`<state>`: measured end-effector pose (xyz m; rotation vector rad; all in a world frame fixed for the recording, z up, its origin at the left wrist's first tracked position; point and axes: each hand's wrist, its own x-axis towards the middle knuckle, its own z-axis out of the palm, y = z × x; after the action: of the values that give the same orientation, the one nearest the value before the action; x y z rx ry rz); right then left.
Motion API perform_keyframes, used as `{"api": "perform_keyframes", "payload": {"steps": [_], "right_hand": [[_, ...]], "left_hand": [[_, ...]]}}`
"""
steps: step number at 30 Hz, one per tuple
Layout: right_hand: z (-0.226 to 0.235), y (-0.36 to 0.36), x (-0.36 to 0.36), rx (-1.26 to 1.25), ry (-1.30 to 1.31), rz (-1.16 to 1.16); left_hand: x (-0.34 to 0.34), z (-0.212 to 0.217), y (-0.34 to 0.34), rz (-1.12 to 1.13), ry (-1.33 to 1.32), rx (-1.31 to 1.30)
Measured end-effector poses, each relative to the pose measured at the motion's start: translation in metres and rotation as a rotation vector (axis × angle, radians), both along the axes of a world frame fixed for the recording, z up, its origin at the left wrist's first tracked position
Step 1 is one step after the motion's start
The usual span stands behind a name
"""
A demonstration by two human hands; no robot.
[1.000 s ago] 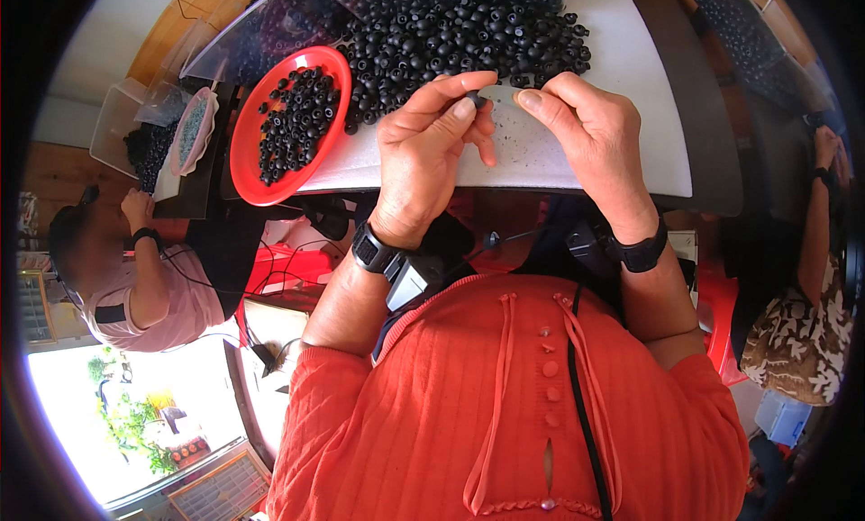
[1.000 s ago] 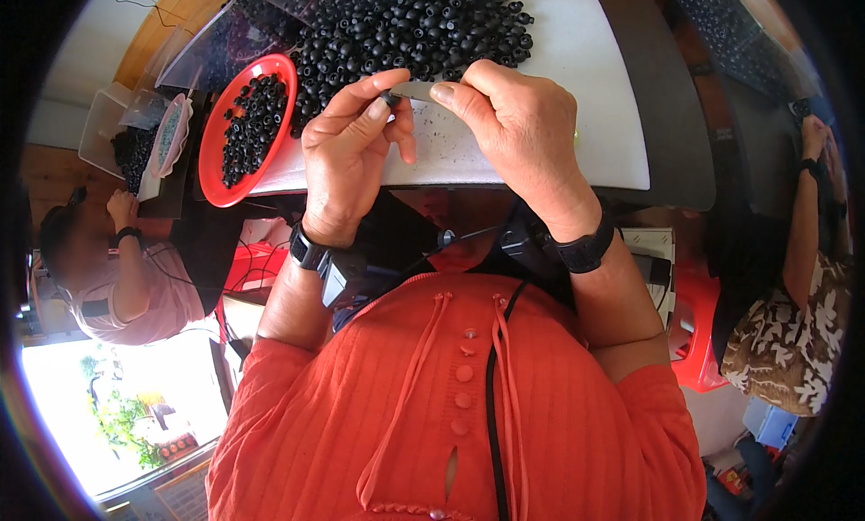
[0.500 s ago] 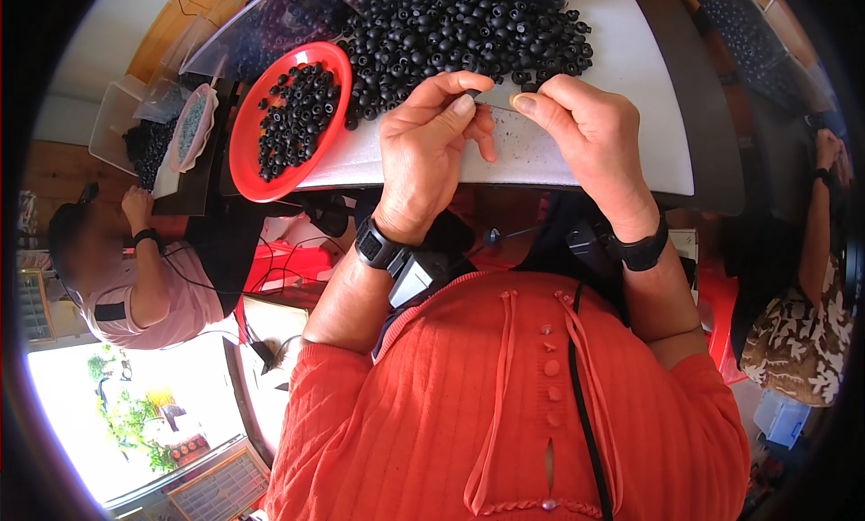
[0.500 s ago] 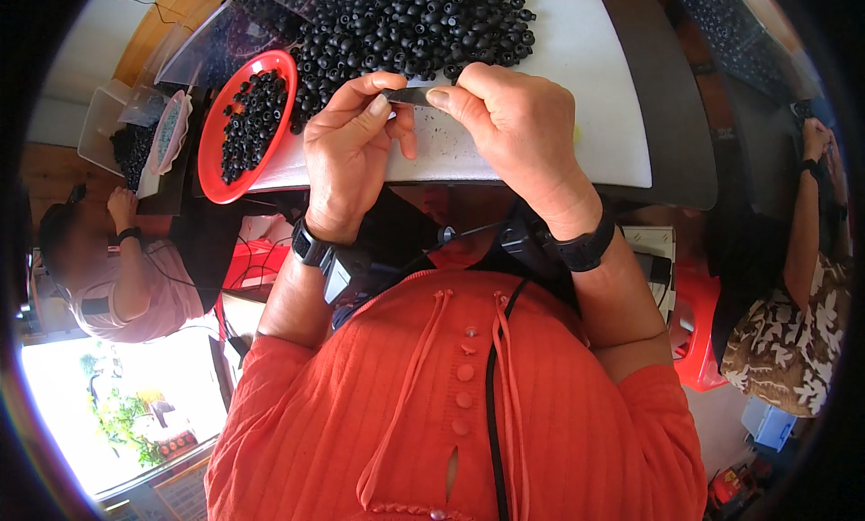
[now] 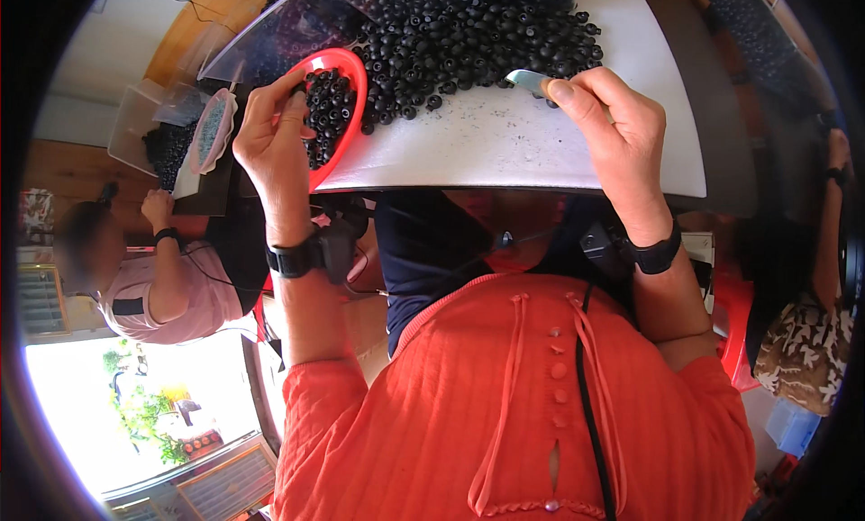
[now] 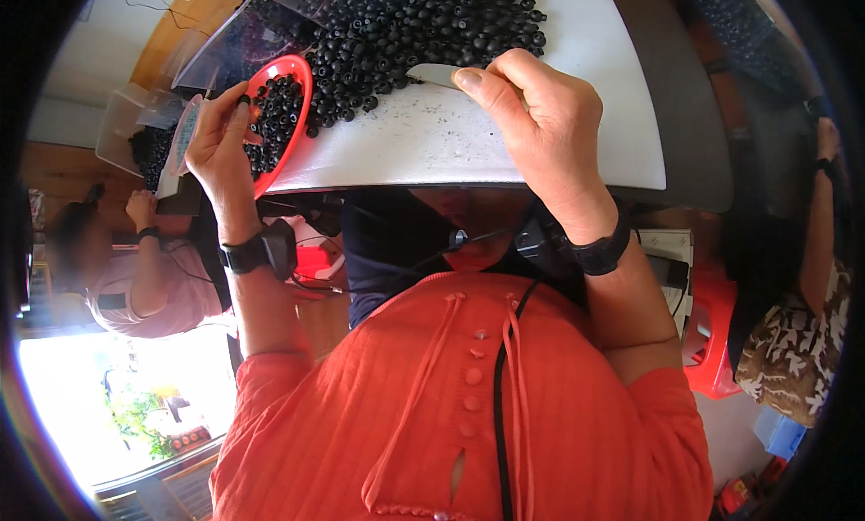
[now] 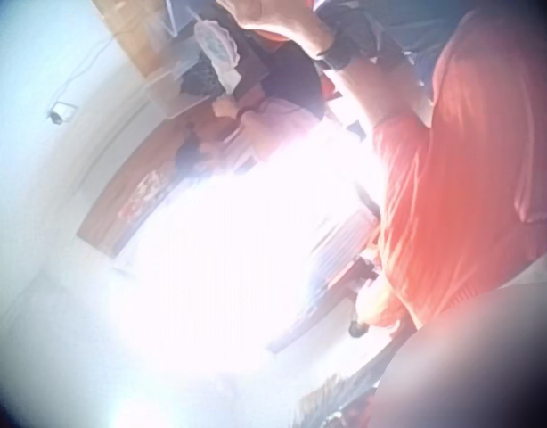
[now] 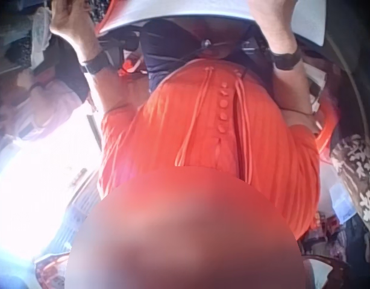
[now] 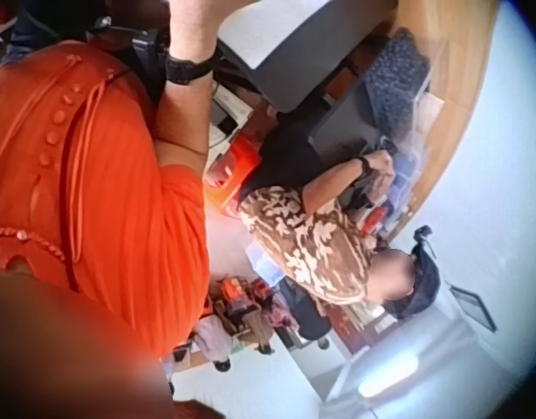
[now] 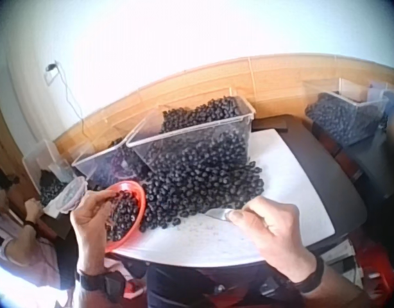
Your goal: Sorting and inspecting small black round objects at a workbench using a small knife.
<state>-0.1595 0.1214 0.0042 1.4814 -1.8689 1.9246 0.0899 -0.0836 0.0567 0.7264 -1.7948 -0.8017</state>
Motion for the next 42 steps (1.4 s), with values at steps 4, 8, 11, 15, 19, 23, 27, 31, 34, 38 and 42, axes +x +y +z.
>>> {"api": "perform_keyframes", "payload": {"steps": [4, 8, 11, 15, 19, 23, 27, 31, 34, 38, 42], "right_hand": [[-0.001, 0.001, -0.001, -0.016, 0.008, 0.005], [-0.003, 0.0, -0.001, -0.028, 0.01, 0.013], [-0.001, 0.003, -0.001, -0.008, -0.004, 0.016], [-0.001, 0.0, 0.001, -0.032, 0.0, 0.006], [-0.001, -0.001, 0.001, -0.05, 0.018, 0.012], [-0.001, 0.0, 0.0, -0.047, 0.033, 0.007], [-0.001, 0.0, 0.0, -0.031, 0.05, -0.005], [-0.002, 0.0, 0.0, 0.007, 0.051, -0.014], [-0.001, 0.0, 0.001, 0.046, 0.091, -0.022], [0.001, 0.0, 0.004, 0.096, 0.075, -0.005], [0.0, 0.001, 0.003, 0.119, 0.109, -0.004]], "left_hand": [[-0.002, -0.009, -0.008, 0.117, -0.385, -0.607], [-0.043, -0.022, 0.033, -0.04, -0.462, -0.76], [-0.062, -0.028, 0.038, -0.13, -0.509, -0.793], [-0.071, -0.034, 0.031, -0.144, -0.67, -0.945], [-0.075, -0.033, 0.024, -0.102, -0.771, -1.033], [-0.077, -0.031, 0.034, -0.133, -0.686, -0.985], [-0.077, -0.038, 0.065, -0.335, -0.575, -0.682], [-0.077, -0.039, 0.067, -0.246, -0.679, -0.722], [-0.076, -0.042, 0.055, -0.288, -0.622, -0.694], [-0.071, -0.039, 0.062, -0.437, -0.249, 0.106], [-0.071, -0.039, 0.063, -0.604, 0.064, 0.57]]}}
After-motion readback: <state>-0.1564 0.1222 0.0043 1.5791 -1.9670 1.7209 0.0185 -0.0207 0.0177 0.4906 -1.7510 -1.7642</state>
